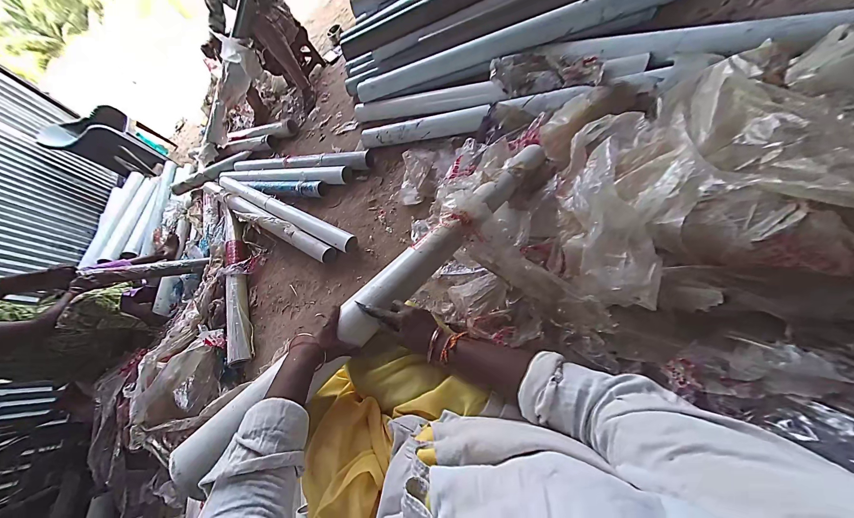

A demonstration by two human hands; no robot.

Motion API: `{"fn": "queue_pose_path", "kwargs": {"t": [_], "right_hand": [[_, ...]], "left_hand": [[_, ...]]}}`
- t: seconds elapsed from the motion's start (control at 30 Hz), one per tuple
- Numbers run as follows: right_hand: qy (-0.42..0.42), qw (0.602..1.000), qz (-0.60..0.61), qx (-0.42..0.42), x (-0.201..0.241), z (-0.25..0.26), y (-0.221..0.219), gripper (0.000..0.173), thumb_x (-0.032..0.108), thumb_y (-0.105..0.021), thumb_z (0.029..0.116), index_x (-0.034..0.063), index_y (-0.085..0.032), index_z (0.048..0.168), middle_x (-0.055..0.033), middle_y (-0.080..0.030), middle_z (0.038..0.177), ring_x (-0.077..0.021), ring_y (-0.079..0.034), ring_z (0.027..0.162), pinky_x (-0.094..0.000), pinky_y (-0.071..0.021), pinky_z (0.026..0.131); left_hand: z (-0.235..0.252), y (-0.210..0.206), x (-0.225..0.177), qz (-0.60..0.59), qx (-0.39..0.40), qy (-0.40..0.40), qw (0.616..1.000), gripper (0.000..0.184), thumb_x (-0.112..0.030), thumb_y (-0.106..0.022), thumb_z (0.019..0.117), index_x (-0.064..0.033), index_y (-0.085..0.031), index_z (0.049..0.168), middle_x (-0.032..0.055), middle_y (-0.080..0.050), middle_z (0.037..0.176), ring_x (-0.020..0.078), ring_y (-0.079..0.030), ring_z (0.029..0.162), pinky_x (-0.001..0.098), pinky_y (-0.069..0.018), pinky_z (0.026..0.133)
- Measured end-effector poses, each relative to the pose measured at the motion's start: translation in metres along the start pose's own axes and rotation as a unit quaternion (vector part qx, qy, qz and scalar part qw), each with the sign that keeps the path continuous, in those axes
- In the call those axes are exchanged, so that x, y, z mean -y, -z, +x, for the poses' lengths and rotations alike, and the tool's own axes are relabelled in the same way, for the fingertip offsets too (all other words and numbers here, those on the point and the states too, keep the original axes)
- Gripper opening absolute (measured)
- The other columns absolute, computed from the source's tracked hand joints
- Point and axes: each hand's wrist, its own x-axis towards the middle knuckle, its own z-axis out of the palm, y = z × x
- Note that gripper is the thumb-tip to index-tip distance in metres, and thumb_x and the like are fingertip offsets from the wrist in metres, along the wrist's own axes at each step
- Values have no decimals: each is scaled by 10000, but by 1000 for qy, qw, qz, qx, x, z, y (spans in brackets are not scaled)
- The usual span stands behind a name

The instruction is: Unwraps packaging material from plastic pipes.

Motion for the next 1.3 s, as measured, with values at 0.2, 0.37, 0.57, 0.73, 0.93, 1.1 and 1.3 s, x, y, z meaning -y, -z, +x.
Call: {"fn": "queue_pose_path", "kwargs": {"t": [0.2,0.37,0.57,0.73,0.93,1.1,1.3], "right_hand": [[-147,965,159,-148,-54,8,32,433,215,-429,1118,133,-498,1538,-261,-677,1279,-451,-656,1163,-611,-469,1017],[40,982,183,18,14,-15,18,433,278,-432,1114,121,-542,1501,-161,-667,1353,-275,-632,1253,-467,-441,1090],[-155,962,185,-126,-66,3,53,432,237,-401,1131,88,-508,1522,-262,-613,1394,-446,-576,1301,-605,-394,1112],[1,982,186,44,19,-20,25,435,238,-380,1128,117,-509,1526,-179,-630,1403,-298,-600,1301,-482,-413,1122],[-39,989,140,11,2,-6,45,410,262,-387,1134,67,-611,1418,-212,-679,1303,-355,-640,1231,-542,-441,1073],[-12,995,-5,101,47,-21,29,458,299,-361,1126,235,-460,1569,-194,-663,1326,-362,-618,1253,-546,-450,1053],[-125,990,47,-37,-18,8,58,409,259,-420,1124,160,-562,1494,-207,-663,1347,-409,-618,1257,-613,-431,1065]], "left_hand": [[-9,8,-10,-2,10,18,1000,1124,-570,-827,772,-199,-198,1627,235,-508,1471,412,-504,1351,649,-380,1086],[-22,18,-23,-17,23,14,999,1104,-564,-832,771,-190,-231,1617,235,-531,1445,411,-519,1332,649,-386,1071],[-14,9,-17,-54,29,4,998,1074,-503,-853,776,-201,-251,1612,218,-532,1450,393,-508,1346,645,-373,1085],[-17,4,-20,-62,31,3,998,1088,-509,-842,786,-204,-220,1625,233,-529,1448,411,-507,1341,652,-372,1082],[-28,0,-32,-47,24,60,997,1033,-526,-818,797,-53,-303,1556,239,-518,1445,398,-525,1325,637,-412,1052],[-29,-3,-30,-61,7,66,996,1093,-618,-795,770,9,-323,1530,250,-513,1446,397,-519,1333,614,-411,1067],[-41,-4,-17,-63,47,43,996,1120,-617,-804,782,-13,-276,1564,259,-445,1504,401,-467,1382,593,-379,1109]]}}
